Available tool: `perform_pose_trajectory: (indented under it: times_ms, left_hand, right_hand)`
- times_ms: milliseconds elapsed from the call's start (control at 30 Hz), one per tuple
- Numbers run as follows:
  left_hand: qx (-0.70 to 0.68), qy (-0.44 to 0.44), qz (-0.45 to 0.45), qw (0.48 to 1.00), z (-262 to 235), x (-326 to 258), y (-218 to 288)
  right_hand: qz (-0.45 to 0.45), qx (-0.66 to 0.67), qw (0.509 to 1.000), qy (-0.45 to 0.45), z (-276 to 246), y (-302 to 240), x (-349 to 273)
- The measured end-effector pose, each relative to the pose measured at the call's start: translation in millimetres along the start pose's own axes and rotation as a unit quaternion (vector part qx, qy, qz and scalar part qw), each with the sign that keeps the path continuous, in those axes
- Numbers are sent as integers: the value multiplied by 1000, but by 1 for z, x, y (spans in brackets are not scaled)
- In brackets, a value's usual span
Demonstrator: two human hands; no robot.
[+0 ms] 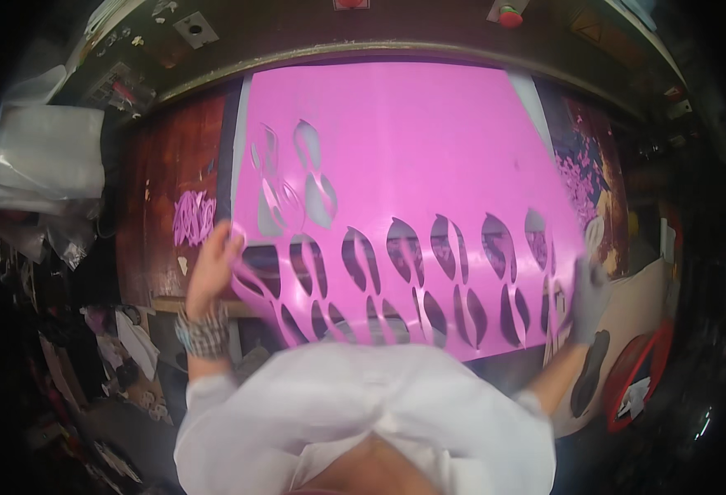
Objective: The person uses shears to cut out multiple leaf-shaped pieces from a pink foam sheet. They repeatedly cut along the outlines, remove the cut pieces, and clear away foam scraps from the work surface.
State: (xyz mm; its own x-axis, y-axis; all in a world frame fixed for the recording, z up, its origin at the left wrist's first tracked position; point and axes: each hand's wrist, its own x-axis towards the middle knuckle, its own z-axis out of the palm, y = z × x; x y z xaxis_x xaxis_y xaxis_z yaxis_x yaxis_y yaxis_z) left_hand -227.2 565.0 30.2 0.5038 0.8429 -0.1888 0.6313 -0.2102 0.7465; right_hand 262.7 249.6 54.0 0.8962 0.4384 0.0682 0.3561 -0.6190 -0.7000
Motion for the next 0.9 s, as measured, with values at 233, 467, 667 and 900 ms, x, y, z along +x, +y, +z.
perform_pose_trajectory:
  times_ms: [233,467,667,900]
  left_hand:
    - [-124,-26,-106,986,46,-32,-82]
    - [-244,64,-132,959,33,1,12]
    - [-326,0,-201,924,16,-61,34]
    - [-79,-75,-178,978,39,-57,22]
  right_hand:
    - [9,-44,995,-87,43,97,10]
    - [20,-116,980,-162,42,11,42]
    - [25,198,972,-122,-1,11,22]
    - [55,64,976,-198,-2,35,31]
